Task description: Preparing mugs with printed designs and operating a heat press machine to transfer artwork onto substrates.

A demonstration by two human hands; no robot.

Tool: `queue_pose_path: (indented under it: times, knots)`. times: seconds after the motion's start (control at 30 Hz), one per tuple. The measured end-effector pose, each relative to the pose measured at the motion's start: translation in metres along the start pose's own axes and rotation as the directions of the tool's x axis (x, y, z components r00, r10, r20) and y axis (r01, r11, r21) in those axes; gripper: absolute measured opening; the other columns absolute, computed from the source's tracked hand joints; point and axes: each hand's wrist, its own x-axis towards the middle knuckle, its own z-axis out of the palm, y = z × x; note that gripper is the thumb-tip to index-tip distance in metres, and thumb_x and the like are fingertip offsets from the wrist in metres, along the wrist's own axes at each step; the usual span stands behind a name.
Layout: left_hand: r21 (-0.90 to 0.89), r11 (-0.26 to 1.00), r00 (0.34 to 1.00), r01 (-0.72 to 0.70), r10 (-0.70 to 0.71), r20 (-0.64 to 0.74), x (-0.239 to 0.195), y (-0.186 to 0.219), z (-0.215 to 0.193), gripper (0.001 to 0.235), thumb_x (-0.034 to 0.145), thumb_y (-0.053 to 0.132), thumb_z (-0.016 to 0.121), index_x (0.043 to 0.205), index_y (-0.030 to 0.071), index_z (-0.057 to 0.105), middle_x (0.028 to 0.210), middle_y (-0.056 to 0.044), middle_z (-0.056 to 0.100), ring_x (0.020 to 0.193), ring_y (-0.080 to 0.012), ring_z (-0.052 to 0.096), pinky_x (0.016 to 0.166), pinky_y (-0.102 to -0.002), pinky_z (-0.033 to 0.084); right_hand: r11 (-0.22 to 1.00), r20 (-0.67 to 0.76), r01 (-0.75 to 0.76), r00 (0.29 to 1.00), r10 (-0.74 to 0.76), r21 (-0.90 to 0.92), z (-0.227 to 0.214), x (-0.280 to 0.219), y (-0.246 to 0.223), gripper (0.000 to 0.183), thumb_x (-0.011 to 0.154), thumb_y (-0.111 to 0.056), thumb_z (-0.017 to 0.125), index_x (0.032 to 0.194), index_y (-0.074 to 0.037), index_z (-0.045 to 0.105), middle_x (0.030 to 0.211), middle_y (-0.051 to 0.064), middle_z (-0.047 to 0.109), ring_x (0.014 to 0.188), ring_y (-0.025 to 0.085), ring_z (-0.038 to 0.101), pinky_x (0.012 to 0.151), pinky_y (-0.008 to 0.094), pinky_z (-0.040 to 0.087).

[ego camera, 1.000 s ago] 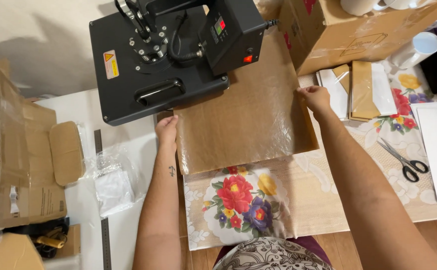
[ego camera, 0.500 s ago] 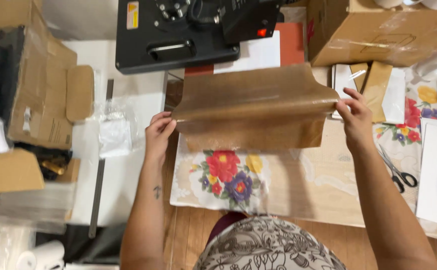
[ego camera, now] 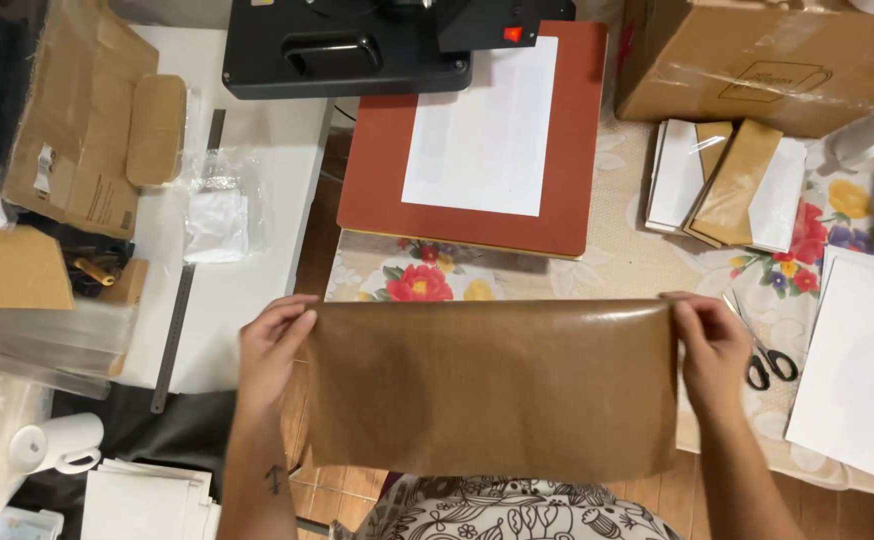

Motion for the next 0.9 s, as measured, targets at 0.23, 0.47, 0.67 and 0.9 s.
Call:
queue_pose_path:
  times: [0.23,0.47,0.67,0.9]
  knots:
    - [0.088,0.926,0.921,0.368,-0.349,-0.174,0.087,-0.184,0.052,0.032,0.082,0.022,0.086,0.108,0.005,0.077,0.103,-0.019,0.073,0.088,-0.0257,0.071,0.062,-0.033,0.061,0.849,0.01,-0.337,0.928,0.374,-0.406,0.062,0.052,0.147,0.03,0.1,-0.04,0.077,0.105,-0.011,0.077,0.09,0.014,0.074,0.091,0.031,0.072,0.075,0.043,0.054]
    - [0.039,0.937,0.913,0.348,-0.329,-0.241,0.112,-0.207,0.069,0.033,0.082,0.021,0.083,0.11,0.007,0.076,0.103,-0.014,0.075,0.095,-0.0201,0.069,0.08,-0.035,0.055,0.989,0.003,-0.119,0.993,0.119,-0.085,0.123,0.164,0.056,0.025,0.114,-0.027,0.062,0.117,-0.003,0.067,0.106,0.017,0.07,0.089,0.024,0.065,0.074,0.035,0.058]
    - [-0.054,0.9,0.868,0.432,-0.431,-0.247,0.136,-0.146,0.035,0.029,0.091,0.024,0.073,0.115,0.008,0.073,0.102,-0.007,0.069,0.094,-0.0147,0.061,0.078,-0.026,0.052,0.827,0.278,-0.558,0.807,0.522,0.065,0.175,0.248,0.057,0.08,0.106,-0.067,0.023,0.14,0.003,0.044,0.124,0.018,0.067,0.109,0.026,0.07,0.084,0.04,0.059]
    - [-0.13,0.866,0.867,0.483,-0.494,-0.07,0.187,-0.129,0.023,0.034,0.098,0.038,0.066,0.12,0.012,0.07,0.111,-0.01,0.073,0.102,-0.0207,0.066,0.089,-0.036,0.053,0.668,0.454,-0.722,0.664,0.594,0.182,0.206,0.265,0.05,0.068,0.102,-0.07,0.026,0.118,-0.009,0.053,0.117,0.02,0.07,0.077,0.013,0.075,0.049,0.018,0.057]
